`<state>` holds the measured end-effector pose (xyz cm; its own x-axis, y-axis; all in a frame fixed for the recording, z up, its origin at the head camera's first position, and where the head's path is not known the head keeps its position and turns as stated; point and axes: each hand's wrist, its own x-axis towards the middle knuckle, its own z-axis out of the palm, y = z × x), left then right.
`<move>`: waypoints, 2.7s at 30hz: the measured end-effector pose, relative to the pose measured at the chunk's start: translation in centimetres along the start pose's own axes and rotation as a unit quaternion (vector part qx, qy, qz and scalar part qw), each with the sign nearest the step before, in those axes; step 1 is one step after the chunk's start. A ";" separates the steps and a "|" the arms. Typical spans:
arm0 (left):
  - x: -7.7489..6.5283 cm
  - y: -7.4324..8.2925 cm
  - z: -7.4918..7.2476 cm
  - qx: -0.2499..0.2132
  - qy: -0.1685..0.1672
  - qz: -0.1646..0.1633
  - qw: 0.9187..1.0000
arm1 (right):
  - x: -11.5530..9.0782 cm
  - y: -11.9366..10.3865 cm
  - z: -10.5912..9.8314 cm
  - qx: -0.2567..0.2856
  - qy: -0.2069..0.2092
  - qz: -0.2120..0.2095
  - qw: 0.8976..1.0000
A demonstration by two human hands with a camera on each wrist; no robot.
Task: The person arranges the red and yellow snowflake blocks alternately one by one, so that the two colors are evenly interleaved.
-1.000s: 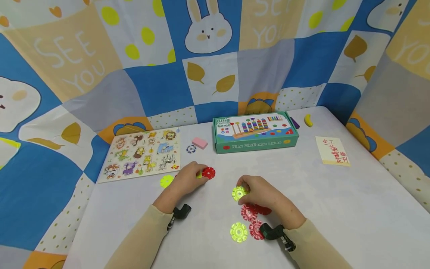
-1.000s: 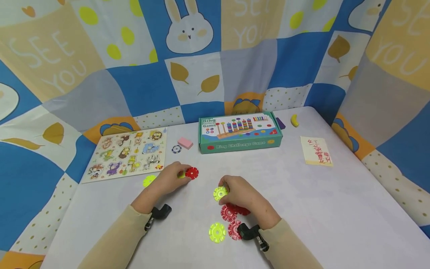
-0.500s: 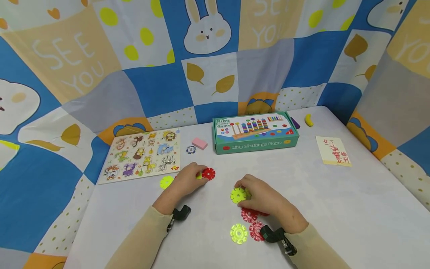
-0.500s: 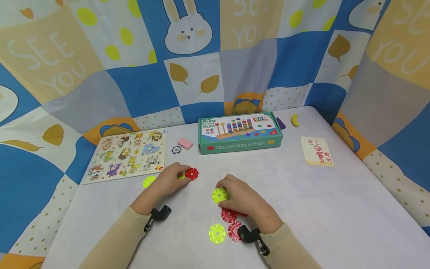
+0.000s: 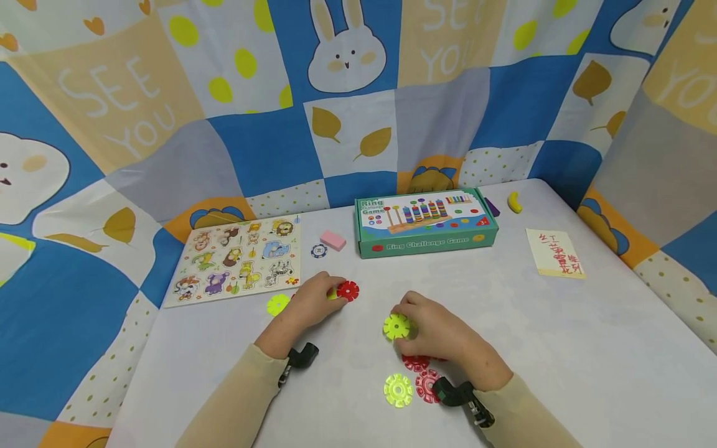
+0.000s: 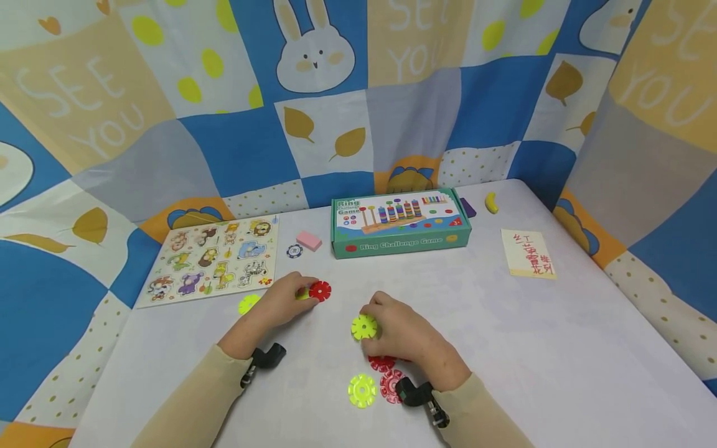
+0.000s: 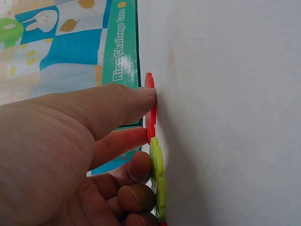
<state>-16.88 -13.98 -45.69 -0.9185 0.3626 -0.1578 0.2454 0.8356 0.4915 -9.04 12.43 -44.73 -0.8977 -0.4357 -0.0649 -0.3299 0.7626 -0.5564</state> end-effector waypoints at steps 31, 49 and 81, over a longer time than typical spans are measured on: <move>-0.1 0.1 -0.1 0.017 0.005 0.005 1.000 | 3.3 -1.6 -6.1 -0.019 0.094 -0.081 0.992; 0.0 0.1 -0.1 0.015 0.006 0.012 1.000 | 9.4 -0.2 -3.5 -0.016 0.008 -0.020 1.000; -0.3 0.5 -0.4 0.017 0.000 0.003 1.000 | 10.7 0.7 -1.0 -0.023 -0.031 0.024 0.999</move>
<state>-16.62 -13.85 -45.08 -0.9169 0.3676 -0.1555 0.2613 0.8474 0.4623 -19.15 8.80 -44.96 -0.8935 -0.4255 -0.1434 -0.3007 0.8042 -0.5127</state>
